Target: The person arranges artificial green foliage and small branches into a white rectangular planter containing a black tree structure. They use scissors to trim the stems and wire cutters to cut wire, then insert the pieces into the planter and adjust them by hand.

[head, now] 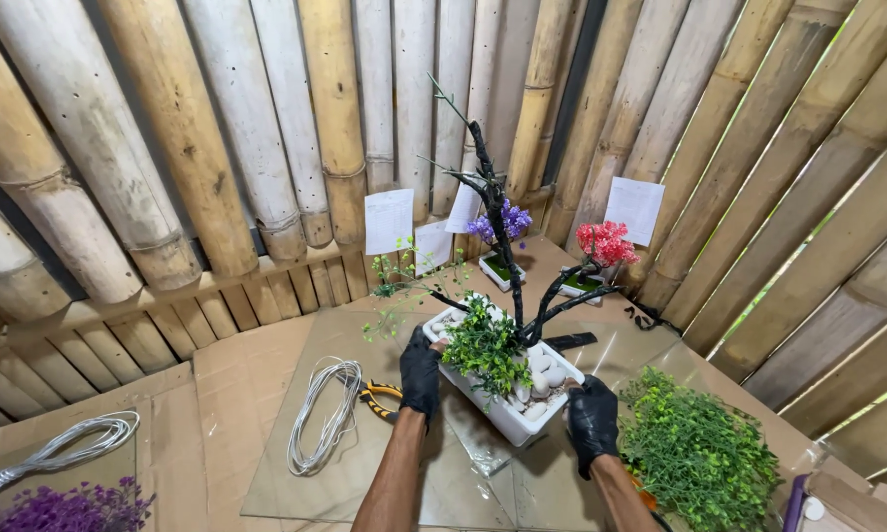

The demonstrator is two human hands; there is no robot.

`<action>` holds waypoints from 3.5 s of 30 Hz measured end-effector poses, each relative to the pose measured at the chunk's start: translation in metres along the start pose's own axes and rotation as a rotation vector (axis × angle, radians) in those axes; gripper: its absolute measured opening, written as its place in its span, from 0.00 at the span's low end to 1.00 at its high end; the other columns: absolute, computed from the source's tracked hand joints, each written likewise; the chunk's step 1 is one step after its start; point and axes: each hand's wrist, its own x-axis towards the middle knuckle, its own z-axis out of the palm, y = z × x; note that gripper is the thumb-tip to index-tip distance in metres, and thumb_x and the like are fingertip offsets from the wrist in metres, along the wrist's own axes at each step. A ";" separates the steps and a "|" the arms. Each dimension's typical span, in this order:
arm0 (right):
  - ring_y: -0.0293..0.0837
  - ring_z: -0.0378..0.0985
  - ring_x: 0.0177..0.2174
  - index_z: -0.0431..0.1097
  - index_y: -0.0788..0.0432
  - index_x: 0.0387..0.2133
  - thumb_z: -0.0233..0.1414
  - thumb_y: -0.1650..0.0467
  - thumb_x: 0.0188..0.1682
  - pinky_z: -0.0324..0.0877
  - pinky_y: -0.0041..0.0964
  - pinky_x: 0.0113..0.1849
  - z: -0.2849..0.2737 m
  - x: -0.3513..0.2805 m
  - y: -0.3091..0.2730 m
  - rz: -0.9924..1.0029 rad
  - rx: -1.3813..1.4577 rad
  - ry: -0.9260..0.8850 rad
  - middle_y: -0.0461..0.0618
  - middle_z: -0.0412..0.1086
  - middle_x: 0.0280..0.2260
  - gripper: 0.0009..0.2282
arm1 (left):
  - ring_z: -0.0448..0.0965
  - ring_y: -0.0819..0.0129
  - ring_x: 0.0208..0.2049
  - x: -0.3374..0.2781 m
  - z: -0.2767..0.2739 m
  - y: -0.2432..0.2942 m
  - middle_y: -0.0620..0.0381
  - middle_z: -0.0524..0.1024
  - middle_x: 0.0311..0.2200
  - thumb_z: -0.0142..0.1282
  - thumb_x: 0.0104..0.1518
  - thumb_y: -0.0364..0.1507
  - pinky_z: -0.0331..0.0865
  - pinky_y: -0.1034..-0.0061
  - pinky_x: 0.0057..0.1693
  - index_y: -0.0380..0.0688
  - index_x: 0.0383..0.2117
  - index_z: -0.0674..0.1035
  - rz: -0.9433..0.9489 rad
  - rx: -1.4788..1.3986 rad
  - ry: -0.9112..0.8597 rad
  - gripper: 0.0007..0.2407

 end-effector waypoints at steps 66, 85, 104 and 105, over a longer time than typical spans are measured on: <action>0.48 0.77 0.43 0.80 0.57 0.40 0.48 0.77 0.50 0.66 0.38 0.46 0.017 0.077 -0.019 0.032 -0.227 -0.066 0.49 0.80 0.41 0.12 | 0.79 0.63 0.55 -0.080 0.020 0.018 0.52 0.81 0.53 0.65 0.50 0.37 0.69 0.70 0.61 0.40 0.56 0.79 0.001 0.254 0.338 0.25; 0.43 0.75 0.37 0.80 0.58 0.36 0.57 0.69 0.51 0.67 0.40 0.40 0.010 0.066 -0.014 0.148 -0.138 -0.020 0.48 0.77 0.36 0.07 | 0.80 0.64 0.47 -0.072 0.016 0.016 0.56 0.83 0.45 0.63 0.50 0.35 0.71 0.69 0.54 0.43 0.51 0.82 -0.003 0.221 0.274 0.21; 0.45 0.75 0.35 0.75 0.57 0.42 0.53 0.68 0.52 0.69 0.41 0.39 0.023 0.098 -0.015 0.194 -0.233 -0.036 0.49 0.75 0.36 0.09 | 0.82 0.64 0.41 -0.087 0.032 0.020 0.56 0.84 0.40 0.60 0.57 0.32 0.72 0.70 0.51 0.44 0.43 0.83 0.071 0.221 0.309 0.11; 0.45 0.75 0.35 0.75 0.57 0.42 0.53 0.68 0.52 0.69 0.41 0.39 0.023 0.100 -0.011 0.189 -0.233 -0.039 0.49 0.75 0.36 0.09 | 0.82 0.64 0.41 -0.086 0.033 0.020 0.56 0.84 0.40 0.60 0.57 0.32 0.72 0.70 0.51 0.44 0.43 0.83 0.075 0.218 0.311 0.11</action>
